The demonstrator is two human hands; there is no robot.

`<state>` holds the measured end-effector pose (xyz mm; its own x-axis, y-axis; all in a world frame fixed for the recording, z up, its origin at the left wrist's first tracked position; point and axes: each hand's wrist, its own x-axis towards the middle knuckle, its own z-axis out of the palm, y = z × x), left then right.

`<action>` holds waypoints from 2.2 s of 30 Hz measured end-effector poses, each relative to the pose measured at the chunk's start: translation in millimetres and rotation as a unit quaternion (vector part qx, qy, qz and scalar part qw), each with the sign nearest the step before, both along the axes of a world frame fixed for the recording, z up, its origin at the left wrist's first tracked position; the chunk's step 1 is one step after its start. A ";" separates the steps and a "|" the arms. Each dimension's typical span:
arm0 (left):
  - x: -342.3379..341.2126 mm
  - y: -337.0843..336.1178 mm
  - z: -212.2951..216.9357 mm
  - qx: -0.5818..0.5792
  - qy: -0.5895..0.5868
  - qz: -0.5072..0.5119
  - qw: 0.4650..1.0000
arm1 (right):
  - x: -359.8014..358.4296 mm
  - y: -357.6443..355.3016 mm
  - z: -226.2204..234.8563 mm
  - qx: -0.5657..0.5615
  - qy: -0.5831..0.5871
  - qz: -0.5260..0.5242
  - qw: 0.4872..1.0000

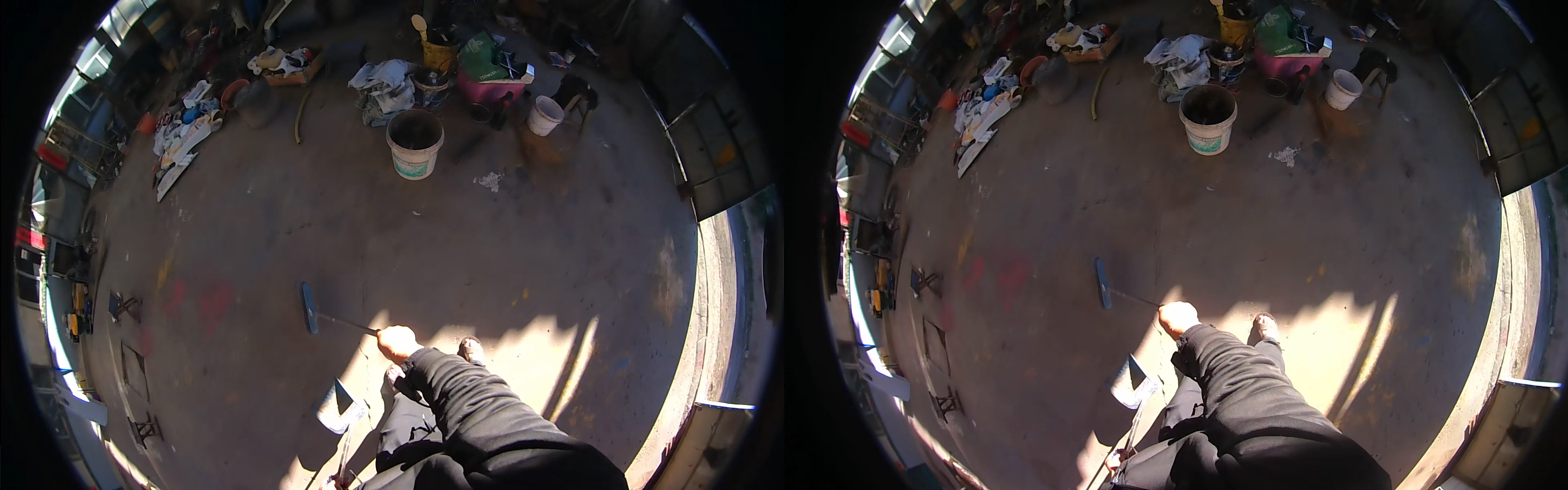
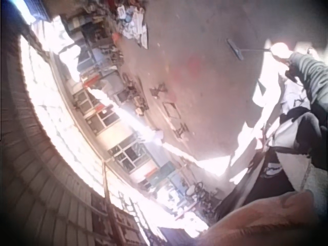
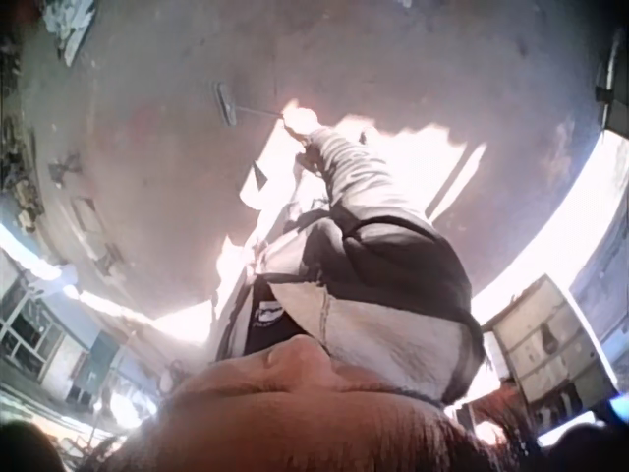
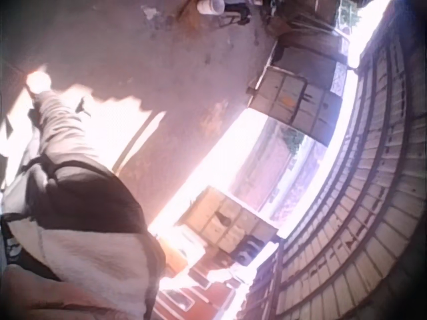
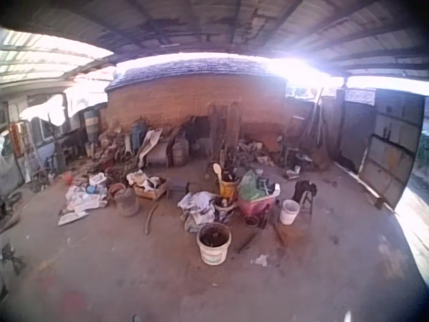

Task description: The person sweeps a concrete floor with a broom and collects debris into a dustpan. They move from an indoor area with scattered items to an outdoor paved area, sweeping dust and small debris into the dustpan.

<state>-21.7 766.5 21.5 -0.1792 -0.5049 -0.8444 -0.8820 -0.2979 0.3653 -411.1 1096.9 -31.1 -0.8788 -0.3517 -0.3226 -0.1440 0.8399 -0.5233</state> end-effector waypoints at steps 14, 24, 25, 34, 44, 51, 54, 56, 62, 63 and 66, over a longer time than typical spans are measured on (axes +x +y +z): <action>-54.9 157.2 23.9 -0.011 0.033 -0.034 0.999 | 135.0 512.2 21.4 0.206 -0.172 -0.205 0.941; -54.2 228.8 25.7 0.021 0.089 -0.057 0.994 | 254.1 711.1 32.2 0.315 -0.042 -0.241 0.917; -51.7 233.5 23.5 0.019 0.084 -0.066 0.994 | 266.3 716.8 36.2 0.309 -0.022 -0.246 0.918; 26.3 287.1 -2.2 0.016 0.049 -0.112 0.992 | 310.2 637.7 101.0 0.199 -0.090 -0.181 0.959; 169.8 305.6 -16.9 -0.011 -0.021 -0.016 1.000 | 229.5 352.6 25.2 0.047 -0.136 -0.054 0.988; 248.0 313.8 -13.1 -0.012 0.038 -0.105 0.994 | 219.3 249.4 -34.0 -0.050 0.081 0.007 0.995; 270.2 318.8 -19.8 -0.010 0.027 -0.016 0.999 | 222.0 276.5 -36.9 -0.014 0.050 0.058 0.997; 277.3 326.8 -23.5 -0.012 0.007 -0.013 1.000 | 227.0 317.7 -32.1 0.017 0.021 0.008 1.000; 265.0 359.0 -27.2 -0.002 0.022 -0.024 0.999 | 246.4 524.3 -6.1 0.133 -0.154 -0.087 0.975; 261.4 367.8 -27.2 0.009 0.030 -0.021 0.999 | 253.7 561.1 -4.1 0.157 -0.141 -0.106 0.972; 238.2 393.6 -24.0 0.082 0.056 0.012 0.995 | 290.6 686.7 2.8 0.178 -0.098 -0.161 0.966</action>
<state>216.6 1160.1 -2.5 -0.2657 -0.3669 -0.8915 -0.8305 -0.3824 0.4050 -120.5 1783.6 -28.3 -0.8334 0.0935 -0.5447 0.2270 0.9565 -0.1831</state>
